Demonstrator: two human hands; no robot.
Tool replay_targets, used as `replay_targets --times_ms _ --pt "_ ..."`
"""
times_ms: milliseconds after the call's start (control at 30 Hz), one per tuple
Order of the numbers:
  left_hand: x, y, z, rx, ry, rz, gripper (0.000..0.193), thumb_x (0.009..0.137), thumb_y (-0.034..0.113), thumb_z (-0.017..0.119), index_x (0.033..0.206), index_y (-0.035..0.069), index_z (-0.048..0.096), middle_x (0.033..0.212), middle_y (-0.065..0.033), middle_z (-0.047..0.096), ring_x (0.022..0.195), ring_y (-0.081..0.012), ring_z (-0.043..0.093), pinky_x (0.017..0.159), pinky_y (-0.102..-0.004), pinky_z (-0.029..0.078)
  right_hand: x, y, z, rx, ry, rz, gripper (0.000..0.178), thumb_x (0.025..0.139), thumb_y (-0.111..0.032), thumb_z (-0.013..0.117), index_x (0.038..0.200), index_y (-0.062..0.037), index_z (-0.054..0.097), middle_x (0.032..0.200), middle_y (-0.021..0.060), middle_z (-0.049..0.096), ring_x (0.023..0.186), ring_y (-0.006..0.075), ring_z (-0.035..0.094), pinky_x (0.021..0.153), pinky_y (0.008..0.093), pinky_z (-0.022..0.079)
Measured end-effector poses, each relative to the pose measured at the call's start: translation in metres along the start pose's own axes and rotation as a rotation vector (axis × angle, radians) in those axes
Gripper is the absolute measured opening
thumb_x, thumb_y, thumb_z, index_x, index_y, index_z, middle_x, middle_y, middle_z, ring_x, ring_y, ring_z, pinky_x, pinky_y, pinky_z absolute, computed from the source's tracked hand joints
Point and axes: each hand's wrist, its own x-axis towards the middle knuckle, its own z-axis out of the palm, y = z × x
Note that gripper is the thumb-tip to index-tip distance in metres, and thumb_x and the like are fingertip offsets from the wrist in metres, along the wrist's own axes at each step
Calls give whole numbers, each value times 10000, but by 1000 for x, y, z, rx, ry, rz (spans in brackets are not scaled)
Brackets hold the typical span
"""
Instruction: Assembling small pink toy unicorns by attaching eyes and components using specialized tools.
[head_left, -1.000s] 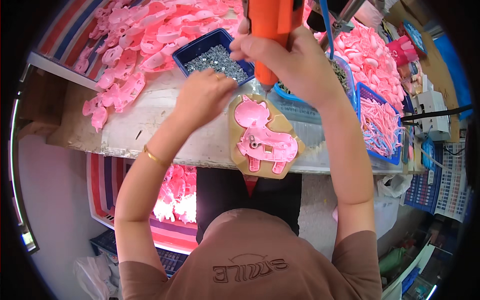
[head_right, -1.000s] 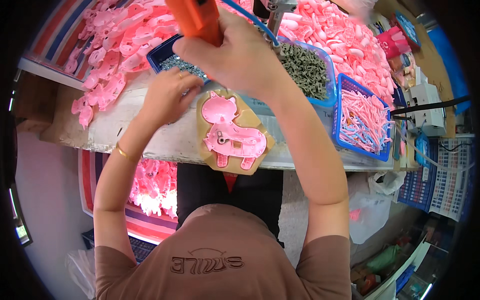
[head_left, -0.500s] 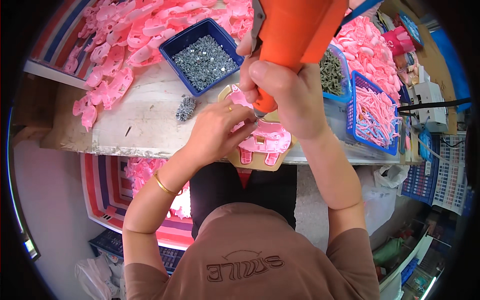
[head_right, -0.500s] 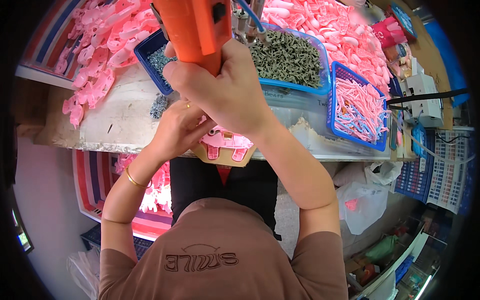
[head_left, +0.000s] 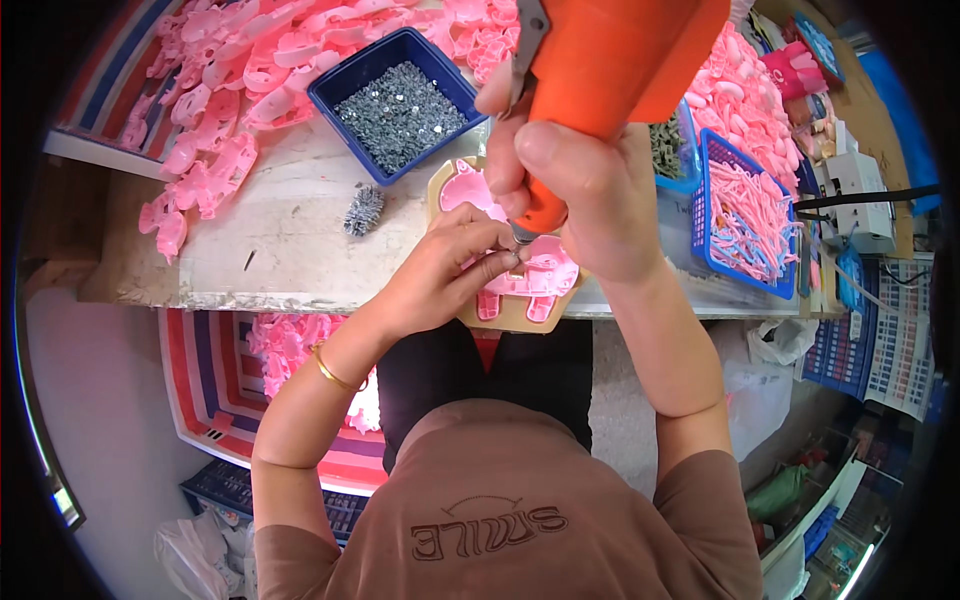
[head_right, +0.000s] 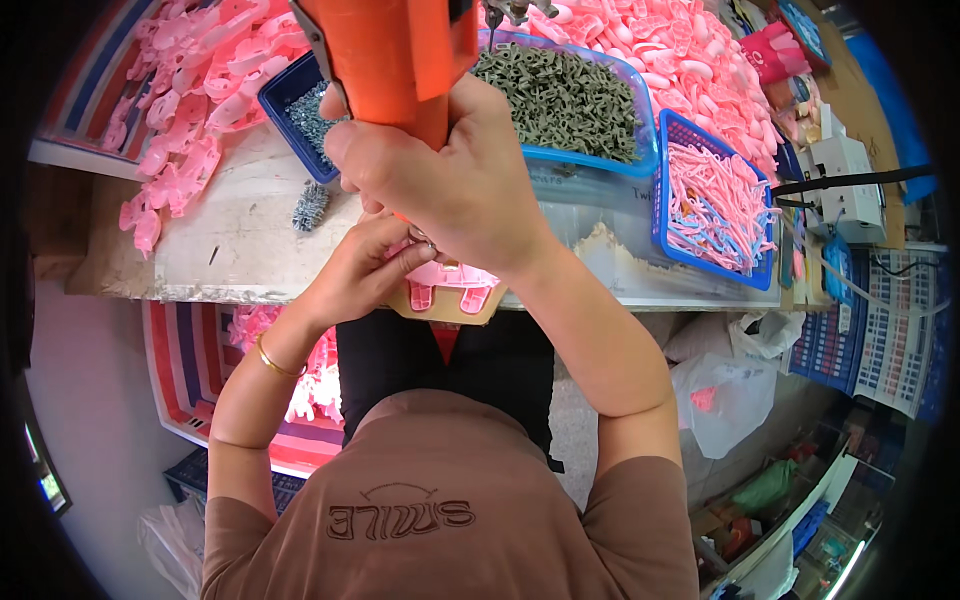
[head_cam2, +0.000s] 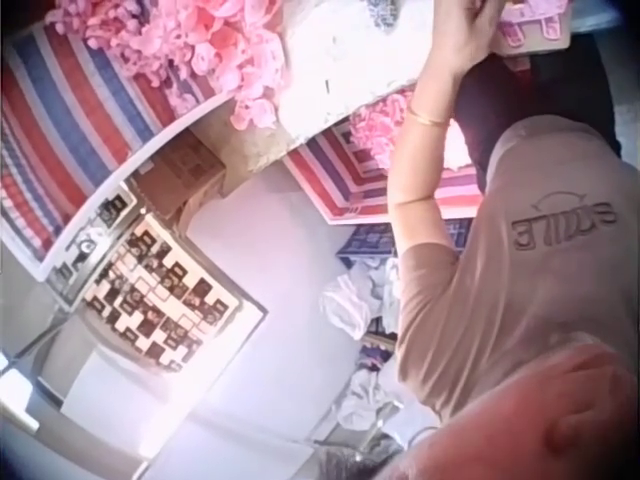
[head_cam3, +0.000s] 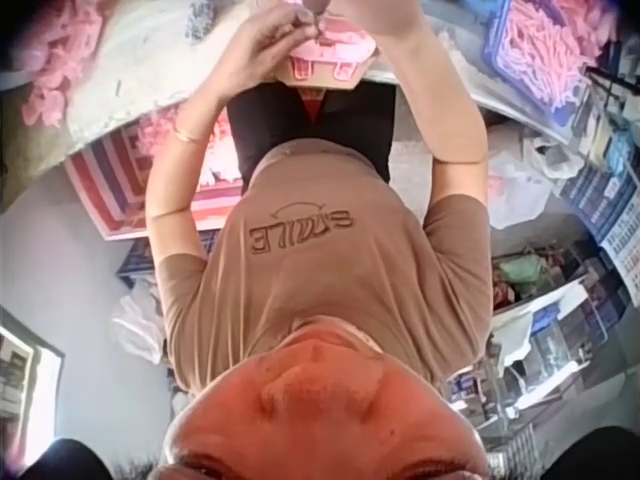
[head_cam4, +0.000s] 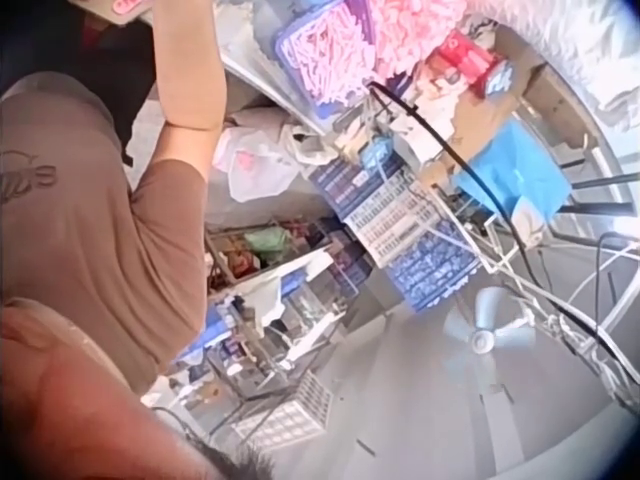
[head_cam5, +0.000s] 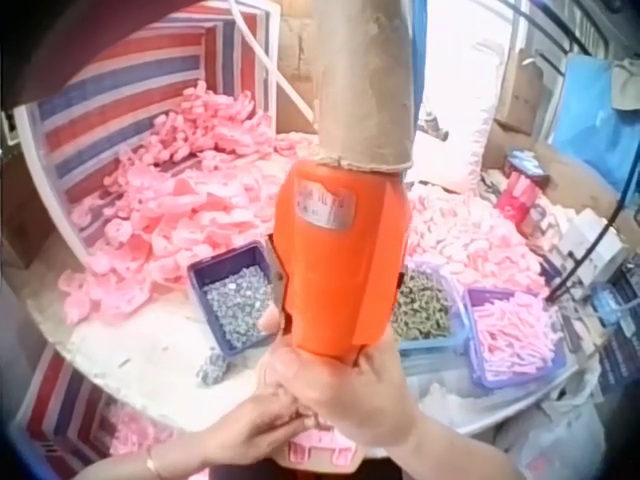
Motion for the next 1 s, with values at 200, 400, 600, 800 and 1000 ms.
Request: replay_targets --times_ms 200,400,600,800,1000 --pt "4 13 1 306 49 109 214 857 123 685 1064 77 656 1052 -75 646 1046 -272 563 919 -395 436 -10 2 0 -304 71 -157 244 795 5 661 1024 31 580 712 52 618 512 74 526 476 220 412" --pt "-5 16 14 624 16 225 304 810 155 714 1103 91 661 1152 -56 639 1126 -253 561 1000 -403 431 -30 16 -31 -318 200 -75 241 807 -1 657 1030 29 572 665 33 575 514 81 530 484 226 424" --pt "-9 4 24 773 19 254 317 803 232 725 1081 94 661 1139 -35 645 1122 -232 565 1048 -408 402 -35 27 -34 -312 218 -71 242 813 -9 640 1037 27 558 645 40 567 500 89 516 479 234 422" --pt "-9 3 27 777 32 250 307 805 239 723 1071 98 662 1110 -29 657 1103 -224 572 1055 -410 397 -38 32 -34 -294 241 -71 167 821 -5 625 966 4 542 663 42 550 502 90 517 451 234 416" --pt "-8 2 30 768 61 246 309 809 232 721 1080 94 666 1082 -31 667 1091 -224 577 1064 -415 395 -43 42 -38 -349 273 -191 148 821 15 609 934 -12 517 677 34 539 499 84 502 439 231 403"
